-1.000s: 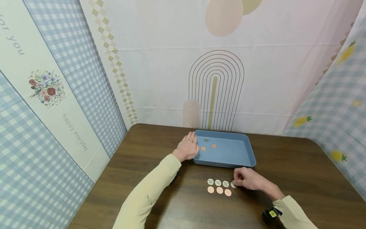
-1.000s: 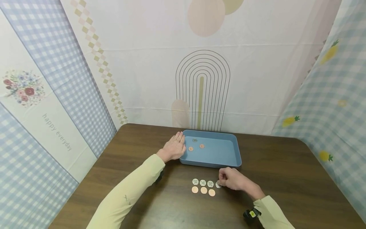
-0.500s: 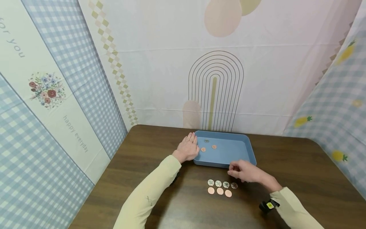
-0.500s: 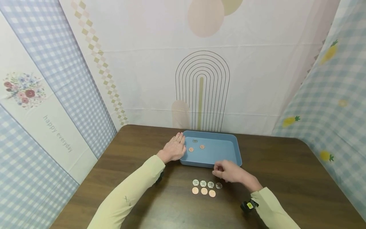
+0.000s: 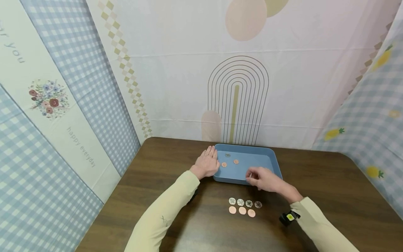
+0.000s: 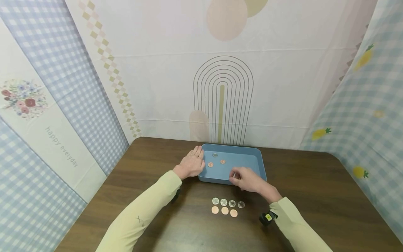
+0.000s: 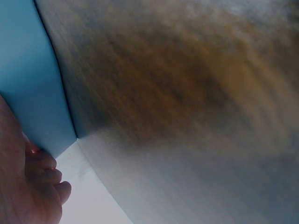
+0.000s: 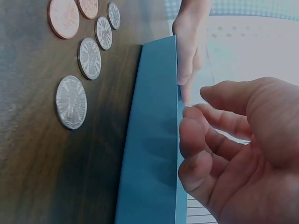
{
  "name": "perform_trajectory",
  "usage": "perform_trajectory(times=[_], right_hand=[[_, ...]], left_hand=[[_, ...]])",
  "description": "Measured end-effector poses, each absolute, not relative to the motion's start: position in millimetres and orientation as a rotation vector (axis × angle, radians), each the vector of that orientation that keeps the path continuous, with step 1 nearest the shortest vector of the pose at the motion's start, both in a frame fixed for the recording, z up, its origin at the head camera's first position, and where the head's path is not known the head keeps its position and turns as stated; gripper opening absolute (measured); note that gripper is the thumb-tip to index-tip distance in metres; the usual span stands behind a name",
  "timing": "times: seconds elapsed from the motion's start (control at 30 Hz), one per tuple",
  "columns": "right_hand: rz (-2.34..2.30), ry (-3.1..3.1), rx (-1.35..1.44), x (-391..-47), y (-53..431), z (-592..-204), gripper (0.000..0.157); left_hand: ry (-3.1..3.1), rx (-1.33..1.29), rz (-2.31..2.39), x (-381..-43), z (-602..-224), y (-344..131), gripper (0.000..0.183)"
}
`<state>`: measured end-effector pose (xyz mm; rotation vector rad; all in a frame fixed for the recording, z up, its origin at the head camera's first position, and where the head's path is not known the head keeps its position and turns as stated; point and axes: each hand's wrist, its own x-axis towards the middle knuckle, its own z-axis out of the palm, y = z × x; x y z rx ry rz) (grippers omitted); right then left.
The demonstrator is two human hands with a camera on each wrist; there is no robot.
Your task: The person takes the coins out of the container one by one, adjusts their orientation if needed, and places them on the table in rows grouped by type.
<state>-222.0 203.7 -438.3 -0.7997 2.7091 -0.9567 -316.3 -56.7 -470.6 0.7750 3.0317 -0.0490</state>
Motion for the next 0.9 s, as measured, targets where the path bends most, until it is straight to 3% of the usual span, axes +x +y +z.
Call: perform_trajectory(times=[0.9], right_hand=[[-0.948, 2.873, -0.556, -292, 181, -453, 0.011]], left_hand=[[3.041, 0.733, -0.042, -326, -472, -49, 0.060]])
